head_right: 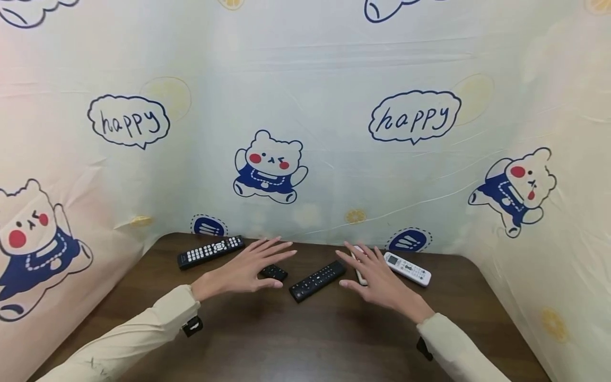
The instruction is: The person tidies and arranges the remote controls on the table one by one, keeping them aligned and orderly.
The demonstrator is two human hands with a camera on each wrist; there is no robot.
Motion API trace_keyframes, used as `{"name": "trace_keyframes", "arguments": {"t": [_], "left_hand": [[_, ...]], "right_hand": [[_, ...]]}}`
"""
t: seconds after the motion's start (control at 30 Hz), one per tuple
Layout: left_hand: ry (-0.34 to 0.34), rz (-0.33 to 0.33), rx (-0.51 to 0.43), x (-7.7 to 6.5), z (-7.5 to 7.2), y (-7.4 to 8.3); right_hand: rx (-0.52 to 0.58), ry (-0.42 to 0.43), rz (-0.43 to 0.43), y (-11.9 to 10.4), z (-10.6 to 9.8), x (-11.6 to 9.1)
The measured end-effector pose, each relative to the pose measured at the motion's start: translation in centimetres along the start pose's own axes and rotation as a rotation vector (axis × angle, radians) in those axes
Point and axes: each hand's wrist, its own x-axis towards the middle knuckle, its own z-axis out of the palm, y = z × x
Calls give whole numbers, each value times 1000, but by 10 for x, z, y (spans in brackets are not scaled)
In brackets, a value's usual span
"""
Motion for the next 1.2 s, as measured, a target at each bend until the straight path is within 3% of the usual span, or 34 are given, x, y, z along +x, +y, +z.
{"name": "trace_keyframes", "arguments": {"t": [0.37, 0.93, 1.2], "left_hand": [[8, -17, 13, 1, 0, -9], [29, -30, -27, -3, 4, -37], [77, -20, 28, -5, 9, -52]], "right_hand": [[9, 18, 74, 24, -2, -1], [20, 25, 127, 51, 2, -7], [15, 86, 78, 62, 2, -15]]}}
